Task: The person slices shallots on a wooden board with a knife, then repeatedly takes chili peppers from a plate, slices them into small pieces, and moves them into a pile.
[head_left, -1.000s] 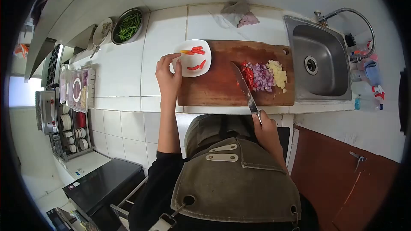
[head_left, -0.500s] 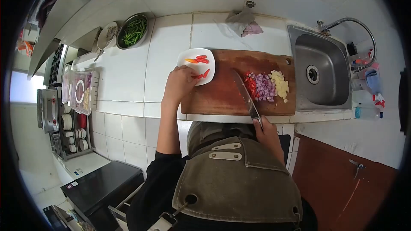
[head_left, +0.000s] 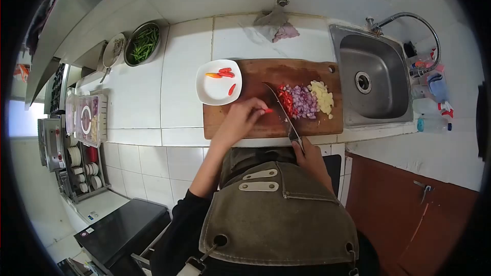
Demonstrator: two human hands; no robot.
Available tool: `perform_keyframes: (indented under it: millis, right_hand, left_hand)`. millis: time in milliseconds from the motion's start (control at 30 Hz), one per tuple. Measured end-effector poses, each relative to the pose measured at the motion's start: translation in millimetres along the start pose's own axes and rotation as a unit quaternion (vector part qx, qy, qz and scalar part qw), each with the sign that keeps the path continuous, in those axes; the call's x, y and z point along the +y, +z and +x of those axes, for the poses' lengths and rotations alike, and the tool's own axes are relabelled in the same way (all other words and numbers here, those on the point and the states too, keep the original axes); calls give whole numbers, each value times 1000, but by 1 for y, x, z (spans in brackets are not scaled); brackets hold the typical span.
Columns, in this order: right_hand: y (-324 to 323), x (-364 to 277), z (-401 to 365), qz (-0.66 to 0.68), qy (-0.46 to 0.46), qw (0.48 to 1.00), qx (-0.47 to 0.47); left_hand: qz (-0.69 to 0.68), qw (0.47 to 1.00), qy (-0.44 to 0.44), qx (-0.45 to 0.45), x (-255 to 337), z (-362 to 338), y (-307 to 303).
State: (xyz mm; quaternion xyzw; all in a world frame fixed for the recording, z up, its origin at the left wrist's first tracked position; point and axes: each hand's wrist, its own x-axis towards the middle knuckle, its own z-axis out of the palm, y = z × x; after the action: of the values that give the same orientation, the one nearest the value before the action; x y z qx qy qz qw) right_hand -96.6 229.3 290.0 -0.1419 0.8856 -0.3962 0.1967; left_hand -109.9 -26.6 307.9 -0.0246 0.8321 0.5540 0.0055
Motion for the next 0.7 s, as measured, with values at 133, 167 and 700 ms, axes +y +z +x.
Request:
perform_keyframes:
  millis: [133,167,700]
  right_hand:
    - [-4,0,-1,-10,11,1000,-17]
    - [-5,-1,-2,-10,6,1000,-16]
    - [-3,-2,-4,-69,11,997,-13]
  left_hand:
    - [72,996,45,12,-20,3,19]
    - [71,996,43,14,-22,3,22]
    - [144,978,127,79,-28,1,29]
